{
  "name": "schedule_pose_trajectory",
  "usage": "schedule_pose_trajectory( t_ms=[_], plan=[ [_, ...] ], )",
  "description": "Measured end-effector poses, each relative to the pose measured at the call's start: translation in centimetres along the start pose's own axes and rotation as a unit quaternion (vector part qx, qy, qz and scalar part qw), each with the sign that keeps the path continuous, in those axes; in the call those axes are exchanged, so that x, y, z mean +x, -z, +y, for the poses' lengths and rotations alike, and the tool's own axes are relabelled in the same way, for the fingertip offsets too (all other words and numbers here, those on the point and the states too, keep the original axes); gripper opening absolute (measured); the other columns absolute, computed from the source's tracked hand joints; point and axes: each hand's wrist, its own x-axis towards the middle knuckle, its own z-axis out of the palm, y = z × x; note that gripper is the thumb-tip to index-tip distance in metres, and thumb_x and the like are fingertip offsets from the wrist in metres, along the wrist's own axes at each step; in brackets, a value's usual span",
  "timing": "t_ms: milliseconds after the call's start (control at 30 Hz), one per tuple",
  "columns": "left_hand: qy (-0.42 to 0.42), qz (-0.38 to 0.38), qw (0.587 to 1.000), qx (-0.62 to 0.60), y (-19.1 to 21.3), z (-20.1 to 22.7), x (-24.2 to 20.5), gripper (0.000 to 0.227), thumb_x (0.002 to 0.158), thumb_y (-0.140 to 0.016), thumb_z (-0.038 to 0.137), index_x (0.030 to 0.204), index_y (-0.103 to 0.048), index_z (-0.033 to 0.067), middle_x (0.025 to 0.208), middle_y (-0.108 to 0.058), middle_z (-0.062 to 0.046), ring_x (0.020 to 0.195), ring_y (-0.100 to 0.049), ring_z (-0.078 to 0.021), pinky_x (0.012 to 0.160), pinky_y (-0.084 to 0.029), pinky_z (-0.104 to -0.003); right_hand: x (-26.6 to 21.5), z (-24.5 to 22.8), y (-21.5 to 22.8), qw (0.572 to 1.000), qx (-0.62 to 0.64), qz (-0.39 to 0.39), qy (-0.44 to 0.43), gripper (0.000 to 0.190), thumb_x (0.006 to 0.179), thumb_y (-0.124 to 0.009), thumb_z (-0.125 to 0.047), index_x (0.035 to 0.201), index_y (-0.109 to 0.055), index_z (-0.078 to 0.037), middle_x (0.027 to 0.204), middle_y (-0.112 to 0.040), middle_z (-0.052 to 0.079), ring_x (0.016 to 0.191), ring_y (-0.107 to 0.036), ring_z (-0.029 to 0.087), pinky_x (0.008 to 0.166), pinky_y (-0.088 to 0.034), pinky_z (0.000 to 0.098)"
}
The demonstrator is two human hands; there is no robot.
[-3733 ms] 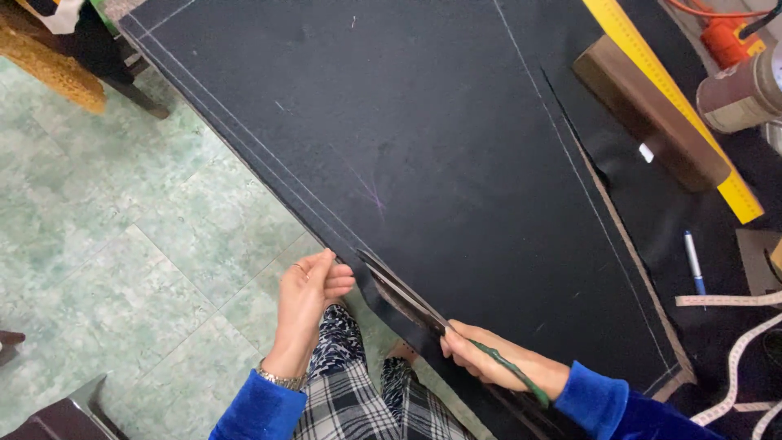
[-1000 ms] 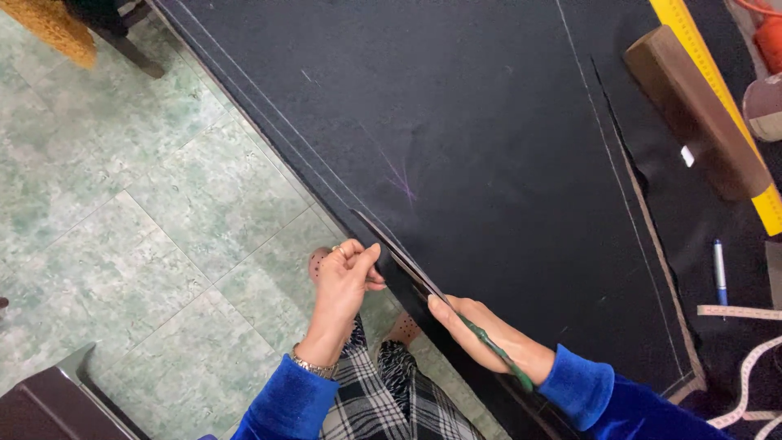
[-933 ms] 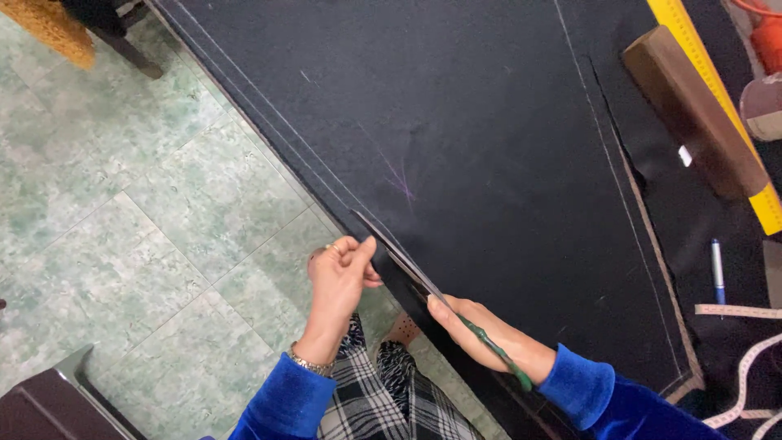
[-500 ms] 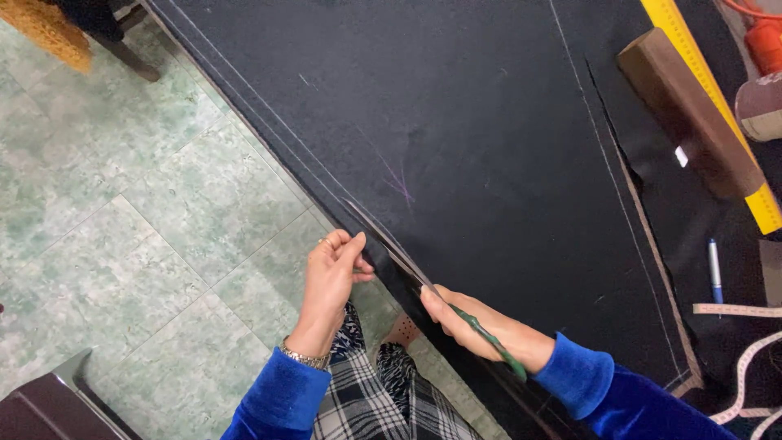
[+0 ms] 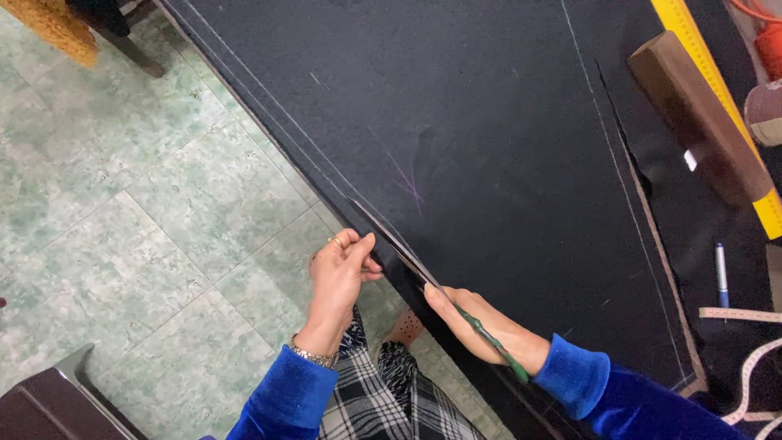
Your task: The person cuts a large piece of black fabric on a table using shears, following white chalk lines. After cutting, the person uses a yellow ruler and a piece of chalk to measure and mark the fabric for further cutting.
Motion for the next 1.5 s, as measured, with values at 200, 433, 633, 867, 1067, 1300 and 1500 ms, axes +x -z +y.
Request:
schedule_pose_trajectory(
  t_ms=[200,433,633,867,1067,1300,1500],
  plan=[
    [0.002,-0.031,0.999,-0.006,0.3,-0.9,0.6,0.017,0.090,-0.063,0.021,0.081,-0.051,0.0123,0.052,-0.053,-0.003,0.049,-0.058,-0.0109,0.050,-0.053,-0.026,-0.6,-1.8,0.5,0.999,0.046,-0.002,-0.002,0.041,0.103,-0.027,-0.045,0.073,-0.038,-0.018,0.071,-0.034,-0.008,0.064,-0.032,0.006,0.057,-0.031,0.0280],
    [0.007,-0.034,0.999,-0.010,0.4,-0.5,0.6,0.016,0.089,-0.064,0.020,0.081,-0.052,0.0119,0.053,-0.053,-0.004,0.049,-0.057,-0.0114,0.049,-0.054,-0.027,-0.2,-1.3,1.0,0.999,-0.040,-0.020,-0.028,0.044,0.097,-0.028,-0.053,0.083,-0.043,-0.014,0.080,-0.042,-0.005,0.075,-0.040,0.010,0.069,-0.040,0.0298],
    [-0.004,-0.041,0.997,-0.062,0.7,-0.9,0.8,0.016,0.088,-0.068,0.014,0.082,-0.058,0.0036,0.054,-0.056,-0.007,0.049,-0.064,-0.0181,0.050,-0.061,-0.030,0.8,-3.1,2.0,0.997,-0.008,-0.053,-0.053,0.067,0.094,-0.027,-0.055,0.099,-0.058,0.004,0.071,-0.061,0.024,0.071,-0.058,0.027,0.066,-0.046,0.0415],
    [-0.005,-0.046,0.997,-0.067,0.8,-1.8,1.4,0.017,0.089,-0.068,0.014,0.080,-0.057,0.0047,0.055,-0.058,-0.008,0.050,-0.065,-0.0182,0.049,-0.061,-0.030,1.5,-3.1,1.5,0.998,0.020,-0.039,-0.050,0.073,0.096,-0.021,-0.055,0.119,-0.056,0.004,0.067,-0.060,0.017,0.061,-0.059,0.021,0.057,-0.046,0.0361],
    [-0.010,-0.051,0.996,-0.067,0.8,-1.7,1.3,0.016,0.089,-0.067,0.014,0.081,-0.058,0.0044,0.054,-0.058,-0.008,0.050,-0.065,-0.0179,0.050,-0.061,-0.030,3.0,1.2,0.4,0.999,0.024,-0.021,-0.042,0.073,0.097,-0.025,-0.056,0.123,-0.057,0.005,0.059,-0.063,0.016,0.050,-0.056,0.017,0.048,-0.042,0.0299],
    [-0.021,-0.048,0.997,-0.059,0.8,-2.1,1.5,0.016,0.090,-0.067,0.014,0.083,-0.058,0.0031,0.055,-0.060,-0.012,0.050,-0.066,-0.0196,0.050,-0.061,-0.033,2.9,0.6,0.4,0.997,0.015,-0.007,-0.075,0.072,0.096,-0.028,-0.056,0.121,-0.060,0.003,0.063,-0.067,0.017,0.054,-0.060,0.017,0.050,-0.044,0.0294],
    [-0.066,0.011,0.998,-0.011,1.6,0.1,3.5,0.025,0.089,-0.069,0.025,0.089,-0.060,0.0018,0.059,-0.061,-0.013,0.051,-0.064,-0.0186,0.052,-0.060,-0.031,1.3,-2.8,1.4,0.996,-0.017,-0.020,-0.090,0.061,0.096,-0.033,-0.044,0.122,-0.057,0.006,0.072,-0.066,0.021,0.062,-0.062,0.020,0.060,-0.046,0.0340]
  ],
)
